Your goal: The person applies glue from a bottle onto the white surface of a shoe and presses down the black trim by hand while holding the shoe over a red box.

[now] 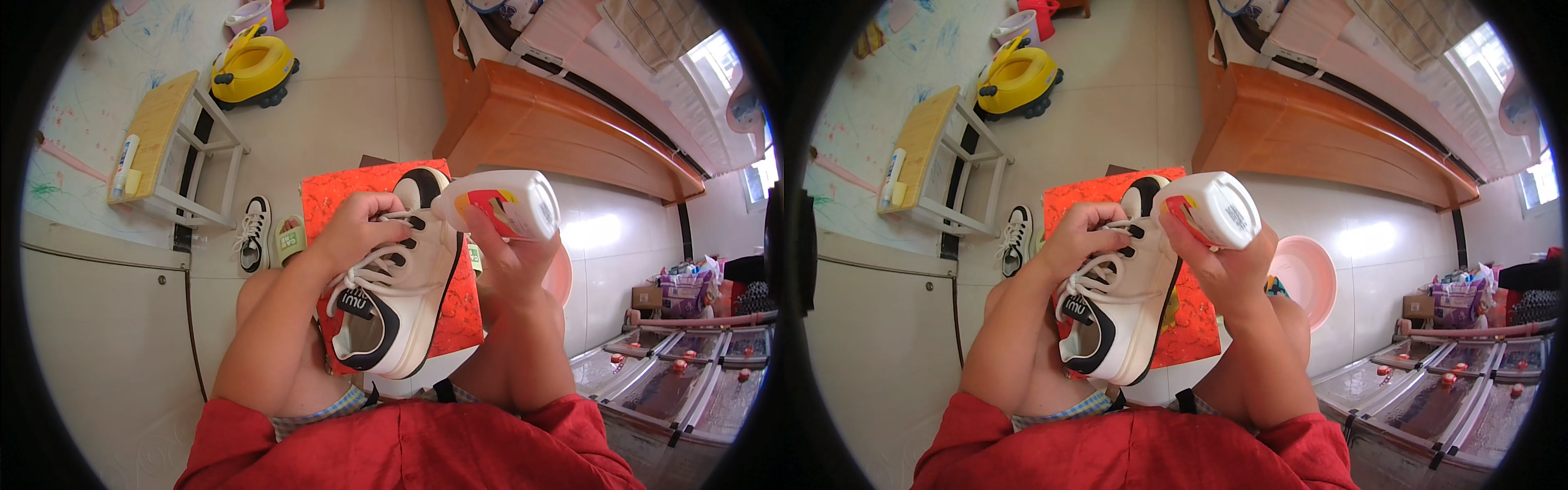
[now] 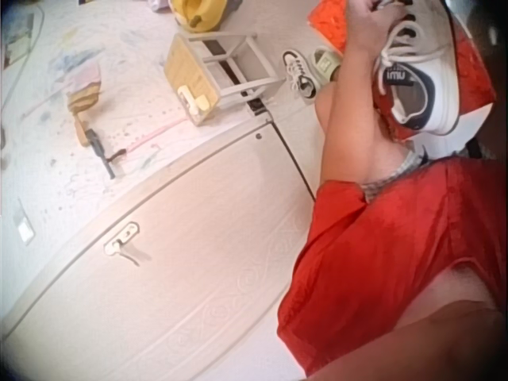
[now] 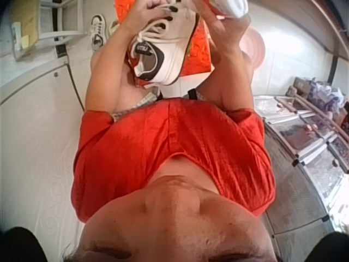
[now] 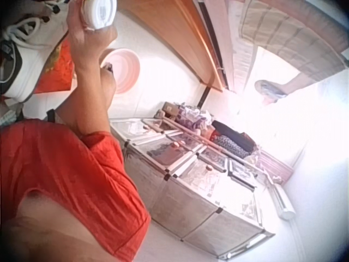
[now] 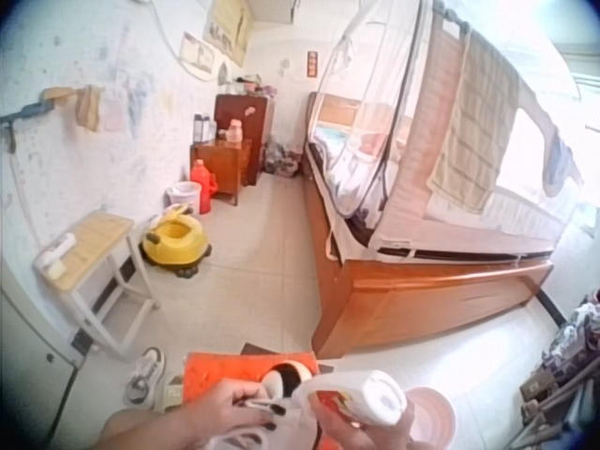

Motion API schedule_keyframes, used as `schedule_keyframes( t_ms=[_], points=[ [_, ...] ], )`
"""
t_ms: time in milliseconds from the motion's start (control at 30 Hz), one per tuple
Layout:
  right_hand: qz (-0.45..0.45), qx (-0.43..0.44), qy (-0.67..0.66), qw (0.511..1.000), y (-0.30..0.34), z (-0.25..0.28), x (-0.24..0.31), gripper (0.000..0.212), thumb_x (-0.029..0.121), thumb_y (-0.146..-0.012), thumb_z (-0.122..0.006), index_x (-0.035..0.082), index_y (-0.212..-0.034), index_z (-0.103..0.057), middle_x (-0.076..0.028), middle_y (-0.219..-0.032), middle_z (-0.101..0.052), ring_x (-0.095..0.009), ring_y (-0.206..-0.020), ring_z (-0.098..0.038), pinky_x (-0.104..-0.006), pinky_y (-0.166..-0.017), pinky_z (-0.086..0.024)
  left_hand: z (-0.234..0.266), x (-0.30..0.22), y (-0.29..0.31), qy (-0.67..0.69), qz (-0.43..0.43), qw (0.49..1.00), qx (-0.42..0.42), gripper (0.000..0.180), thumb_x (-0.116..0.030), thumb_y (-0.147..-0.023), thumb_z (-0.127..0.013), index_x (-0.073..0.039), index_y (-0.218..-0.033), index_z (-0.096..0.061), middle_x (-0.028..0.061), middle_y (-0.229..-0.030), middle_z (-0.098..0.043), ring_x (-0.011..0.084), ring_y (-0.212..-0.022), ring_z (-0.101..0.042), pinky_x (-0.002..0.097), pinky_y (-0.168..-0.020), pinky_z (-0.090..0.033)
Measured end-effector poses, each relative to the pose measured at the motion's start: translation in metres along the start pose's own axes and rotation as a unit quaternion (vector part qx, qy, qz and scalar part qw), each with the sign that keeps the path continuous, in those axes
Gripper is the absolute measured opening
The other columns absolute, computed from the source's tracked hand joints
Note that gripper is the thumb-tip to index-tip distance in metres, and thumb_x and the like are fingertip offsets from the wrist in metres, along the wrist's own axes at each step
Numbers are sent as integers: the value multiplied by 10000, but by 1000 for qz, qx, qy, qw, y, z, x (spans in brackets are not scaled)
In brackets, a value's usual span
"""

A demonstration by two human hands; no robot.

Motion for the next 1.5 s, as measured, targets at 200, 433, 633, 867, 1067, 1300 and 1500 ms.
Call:
schedule_keyframes(
  t_ms=[200,433,633,867,1067,1300,1500],
  points=[
    [22,58,47,997,1,4,8,310,114,-706,-828,-13,-940,-672,-79,-790,-701,-152,-674,-680,-261,-609,-542,1,0,0,-26,-16,1000,-5,86,-90,-808,-672,-22,-818,-622,-18,-736,-581,49,-678,-523,230,-609,-431],
    [-12,21,-65,998,7,4,12,282,85,-725,-825,-19,-942,-677,-77,-827,-709,-142,-731,-692,-263,-646,-554,5,3,-3,-15,-29,999,6,73,-95,-810,-614,-35,-850,-603,-18,-758,-588,31,-658,-519,195,-577,-407],
    [45,47,29,997,-2,2,7,299,103,-736,-828,-18,-963,-678,-76,-800,-702,-142,-685,-677,-261,-604,-531,15,-8,-18,-14,-42,998,46,69,-98,-820,-598,-41,-855,-584,-32,-732,-555,33,-634,-496,198,-562,-399],
    [-11,19,15,1000,1,-3,2,270,116,-745,-823,-6,-933,-673,-68,-793,-697,-135,-658,-663,-255,-599,-522,16,-15,-21,-81,-49,995,27,82,-109,-850,-587,-41,-893,-574,-46,-771,-537,18,-647,-457,187,-563,-361],
    [-14,69,-31,997,4,-3,10,290,97,-744,-820,-9,-962,-661,-69,-821,-700,-122,-702,-667,-256,-618,-525,17,-13,-18,-86,-60,994,12,92,-133,-845,-581,-46,-867,-562,-58,-765,-507,18,-688,-446,193,-608,-361],
    [-27,35,-10,999,0,-4,7,264,86,-744,-816,-15,-939,-668,-67,-834,-691,-132,-694,-660,-248,-608,-515,18,-12,-16,-56,-36,998,-1,101,-152,-854,-577,-54,-869,-560,-53,-768,-518,22,-683,-446,193,-600,-363],
    [15,74,-5,997,7,-6,8,270,111,-735,-823,8,-937,-677,-57,-801,-661,-134,-651,-642,-257,-573,-500,19,-7,-18,-60,-55,997,3,107,-145,-855,-597,-49,-892,-567,-54,-784,-524,15,-683,-442,191,-597,-363]
  ],
)
Point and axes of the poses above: each hand's wrist, its own y-axis away from the middle knuckle, its own z-axis out of the back of the hand, x = y × z, the point moved 2 cm from there along -y, towards the middle knuckle
